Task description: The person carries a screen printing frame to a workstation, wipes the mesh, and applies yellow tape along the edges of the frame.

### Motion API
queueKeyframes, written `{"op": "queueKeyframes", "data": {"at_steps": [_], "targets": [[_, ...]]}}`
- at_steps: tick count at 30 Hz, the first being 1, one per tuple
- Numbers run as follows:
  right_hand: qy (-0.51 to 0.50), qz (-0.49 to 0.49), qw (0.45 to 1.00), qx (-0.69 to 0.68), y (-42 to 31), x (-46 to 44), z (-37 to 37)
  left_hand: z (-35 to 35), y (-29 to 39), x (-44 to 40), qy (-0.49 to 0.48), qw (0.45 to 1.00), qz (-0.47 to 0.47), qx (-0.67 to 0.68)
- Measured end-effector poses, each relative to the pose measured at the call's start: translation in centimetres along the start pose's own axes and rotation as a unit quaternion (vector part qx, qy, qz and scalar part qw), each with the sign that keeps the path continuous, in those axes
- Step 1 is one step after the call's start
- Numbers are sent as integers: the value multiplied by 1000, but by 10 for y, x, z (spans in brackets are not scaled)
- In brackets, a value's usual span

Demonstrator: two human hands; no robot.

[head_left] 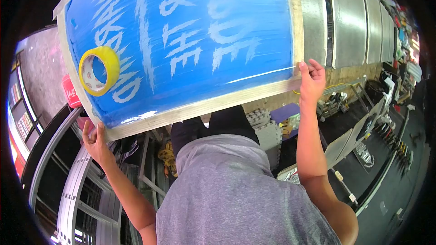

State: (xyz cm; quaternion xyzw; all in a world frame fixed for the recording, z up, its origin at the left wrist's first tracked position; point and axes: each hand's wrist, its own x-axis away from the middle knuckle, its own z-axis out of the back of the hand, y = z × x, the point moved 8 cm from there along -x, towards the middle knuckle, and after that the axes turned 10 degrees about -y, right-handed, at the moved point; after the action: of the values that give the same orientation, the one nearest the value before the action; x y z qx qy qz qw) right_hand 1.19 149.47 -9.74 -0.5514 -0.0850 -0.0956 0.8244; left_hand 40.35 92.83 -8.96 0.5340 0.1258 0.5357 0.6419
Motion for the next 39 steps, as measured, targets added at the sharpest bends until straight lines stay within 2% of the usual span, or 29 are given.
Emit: {"op": "queueKeyframes", "data": {"at_steps": [6,8,10,12,13,15,18,19,21,22,25,28,29,31,32,34,35,37,39], "targets": [[-21,-2,993,120,-9,-5,-1,0,-3,-1,-6,1000,-6,7],[-14,-22,972,234,-13,-6,3,0,-3,0,-4,1000,-1,9],[-22,-26,965,261,-13,-9,10,-1,0,1,-2,1000,0,2],[-79,31,942,325,-27,-9,2,-2,3,1,2,1000,-13,-3],[-75,33,942,325,-30,-10,7,-2,5,1,13,1000,-15,-6],[-160,2,929,335,-24,-11,10,2,1,0,8,1000,-14,-14],[-204,25,919,336,-23,-11,14,5,-4,-2,4,1000,-17,-16],[-202,28,919,337,-21,-11,12,5,-5,-3,3,1000,-21,-11],[-162,-47,971,168,-5,-11,8,7,-7,-4,5,1000,-22,-13],[-161,-44,972,167,-2,-10,2,7,-7,-5,6,1000,-21,-18],[-78,52,952,291,-22,-4,-13,4,-4,-2,4,1000,-22,1],[-57,81,950,297,5,-16,-2,5,-5,-3,2,1000,-24,-4],[-56,83,950,295,1,-17,-2,6,-5,-3,4,999,-25,-22],[-41,33,919,391,-2,-20,-5,2,-5,-1,3,1000,-25,0],[-45,37,922,384,0,-25,-3,2,-6,-2,2,1000,-23,19],[74,150,930,327,-10,-30,-5,8,-16,-7,5,999,-27,28],[58,153,938,307,-24,-25,-37,9,-13,-6,13,1000,-2,-7],[27,269,916,297,-103,6,-103,12,-19,-9,12,999,-31,26],[-94,336,906,242,-140,45,-192,8,-13,-8,11,999,-36,36]]}}
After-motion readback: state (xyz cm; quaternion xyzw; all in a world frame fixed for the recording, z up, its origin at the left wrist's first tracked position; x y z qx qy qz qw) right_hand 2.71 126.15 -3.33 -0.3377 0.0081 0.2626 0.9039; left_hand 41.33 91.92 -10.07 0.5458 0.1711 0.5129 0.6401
